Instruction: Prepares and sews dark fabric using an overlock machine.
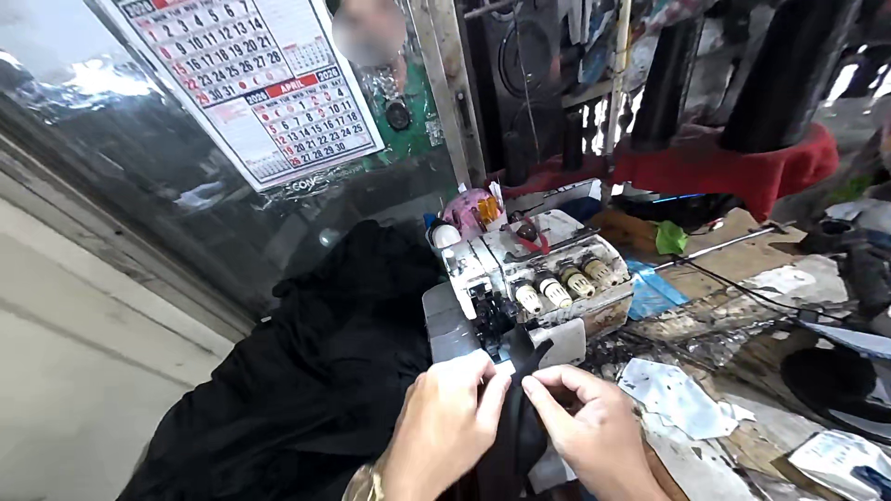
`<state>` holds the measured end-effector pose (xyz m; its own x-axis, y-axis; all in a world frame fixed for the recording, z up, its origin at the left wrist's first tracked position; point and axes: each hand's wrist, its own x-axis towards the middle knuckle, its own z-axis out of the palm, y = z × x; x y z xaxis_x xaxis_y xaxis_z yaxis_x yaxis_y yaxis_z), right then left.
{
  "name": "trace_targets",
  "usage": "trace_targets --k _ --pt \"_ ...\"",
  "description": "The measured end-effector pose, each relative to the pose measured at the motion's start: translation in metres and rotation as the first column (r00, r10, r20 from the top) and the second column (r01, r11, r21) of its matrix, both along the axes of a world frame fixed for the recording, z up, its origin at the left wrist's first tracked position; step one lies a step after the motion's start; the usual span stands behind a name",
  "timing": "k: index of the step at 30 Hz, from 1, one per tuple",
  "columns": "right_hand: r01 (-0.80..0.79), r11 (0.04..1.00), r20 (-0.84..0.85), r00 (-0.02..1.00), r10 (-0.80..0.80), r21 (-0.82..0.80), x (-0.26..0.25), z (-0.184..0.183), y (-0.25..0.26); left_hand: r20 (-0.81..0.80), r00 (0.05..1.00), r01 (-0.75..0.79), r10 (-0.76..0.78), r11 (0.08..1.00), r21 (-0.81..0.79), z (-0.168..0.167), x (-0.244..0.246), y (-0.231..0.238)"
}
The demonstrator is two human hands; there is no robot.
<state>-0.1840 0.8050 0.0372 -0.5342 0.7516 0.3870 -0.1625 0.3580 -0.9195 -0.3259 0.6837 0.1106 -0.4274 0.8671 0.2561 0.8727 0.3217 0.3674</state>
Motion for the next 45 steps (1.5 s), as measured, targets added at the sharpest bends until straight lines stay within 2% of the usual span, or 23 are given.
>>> trace_targets --k 4,6,9,14,22,24,26,28,31,35,38,42,45 --pt "0.089 0.996 -0.003 0.996 -0.090 -0.025 -0.021 -0.002 0.001 0.078 0.997 -0.010 0.027 0.976 -0.216 0.013 -0.024 0.012" --pt "0.154 0.987 0.011 0.988 -0.154 -0.032 -0.034 -0.001 0.001 0.107 0.993 -0.021 0.050 0.968 -0.252 0.017 -0.034 0.017" --pt "0.234 0.972 0.008 0.972 -0.233 -0.030 -0.051 -0.003 0.001 0.089 0.993 -0.059 0.078 0.979 -0.195 0.011 -0.048 0.020" --pt "0.275 0.961 0.005 0.961 -0.275 -0.004 -0.057 -0.002 -0.003 -0.070 0.980 -0.189 0.187 0.982 -0.024 -0.008 -0.039 0.021" --pt "0.279 0.960 0.000 0.960 -0.279 0.039 -0.057 -0.006 -0.001 -0.183 0.946 -0.256 0.266 0.964 0.078 -0.022 -0.026 0.022" --pt "0.212 0.977 -0.018 0.977 -0.211 0.013 -0.053 -0.008 0.000 -0.199 0.948 -0.242 0.247 0.969 0.051 -0.017 -0.027 0.019" --pt "0.070 0.997 -0.055 0.996 -0.071 -0.029 -0.040 -0.009 0.004 -0.277 0.941 -0.198 0.196 0.980 0.018 -0.004 -0.024 0.010" --pt "-0.022 1.000 -0.067 0.998 0.020 -0.019 -0.020 -0.013 0.012 -0.347 0.931 -0.084 0.108 0.993 0.082 0.004 -0.015 -0.004" --pt "-0.097 0.993 -0.043 0.994 0.101 0.072 -0.001 -0.018 0.022 -0.301 0.954 0.057 0.005 0.979 0.197 -0.005 0.010 -0.016" --pt "-0.224 0.921 0.165 0.970 0.178 0.320 0.001 -0.007 0.035 -0.385 0.923 0.098 -0.007 0.971 0.216 -0.032 0.007 -0.011" --pt "-0.305 0.822 0.330 0.931 0.153 0.481 0.002 0.006 0.041 -0.368 0.930 0.106 0.015 0.946 0.306 -0.030 0.002 -0.007" --pt "-0.392 0.736 0.444 0.885 0.138 0.552 0.009 0.018 0.047 -0.301 0.954 0.106 0.009 0.926 0.364 -0.025 0.010 -0.006" --pt "-0.480 0.724 0.541 0.823 0.175 0.495 0.016 0.039 0.047 -0.242 0.970 0.089 0.009 0.916 0.391 -0.029 0.015 -0.005"
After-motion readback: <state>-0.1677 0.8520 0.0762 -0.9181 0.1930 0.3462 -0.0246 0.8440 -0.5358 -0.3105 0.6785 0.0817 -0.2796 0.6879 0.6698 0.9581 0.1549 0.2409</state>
